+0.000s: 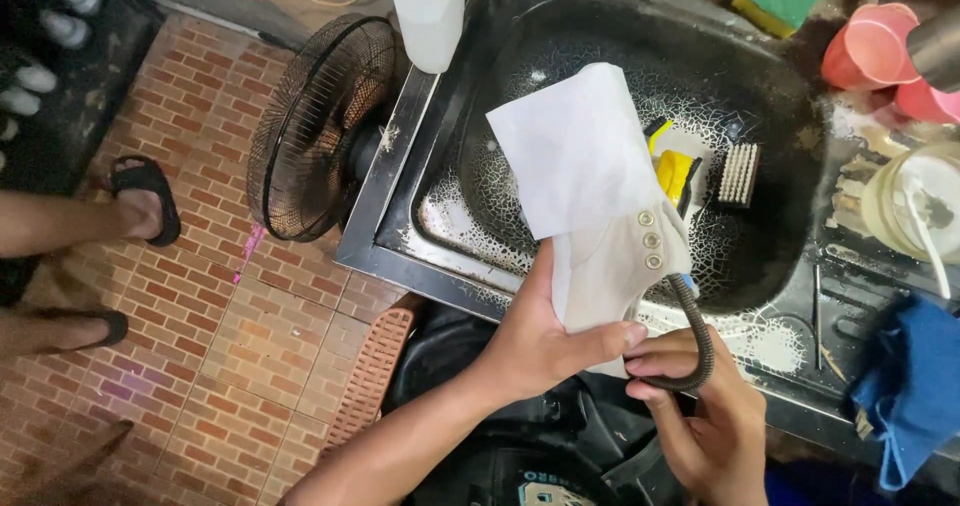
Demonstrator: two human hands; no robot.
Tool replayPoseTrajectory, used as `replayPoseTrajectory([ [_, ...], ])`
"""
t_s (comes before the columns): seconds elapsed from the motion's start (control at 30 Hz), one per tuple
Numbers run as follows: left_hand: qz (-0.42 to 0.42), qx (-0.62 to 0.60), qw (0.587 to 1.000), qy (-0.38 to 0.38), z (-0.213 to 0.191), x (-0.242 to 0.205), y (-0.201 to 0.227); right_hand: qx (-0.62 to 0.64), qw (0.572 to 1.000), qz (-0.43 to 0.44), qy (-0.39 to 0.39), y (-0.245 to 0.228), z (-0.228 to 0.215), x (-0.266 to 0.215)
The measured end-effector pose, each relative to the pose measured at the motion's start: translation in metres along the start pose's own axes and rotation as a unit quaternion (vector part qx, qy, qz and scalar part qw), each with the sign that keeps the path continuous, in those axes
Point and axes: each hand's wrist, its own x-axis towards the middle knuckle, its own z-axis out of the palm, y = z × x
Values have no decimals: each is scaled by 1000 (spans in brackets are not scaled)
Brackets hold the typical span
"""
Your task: Cleaning a white sneaker in a sink and then meticulously covering the wet surface with white tissue paper to prevent yellowing during the drying process.
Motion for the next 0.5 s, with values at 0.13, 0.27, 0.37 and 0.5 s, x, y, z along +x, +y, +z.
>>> replayPoseTrajectory([
  [0.13,3,13,1000,0,0,1,0,0,1000,5,-8,-2,-1,1],
  [0.27,6,-14,1000,-2,1,1,0,3,1000,3,-6,-4,0,1],
  [0.37,11,-58,998,-13,1,1,-2,11,1000,6,-1,-8,1,3],
  [0.5,5,-79,997,-15,1,1,-6,8,1000,17,-5,-13,0,5],
])
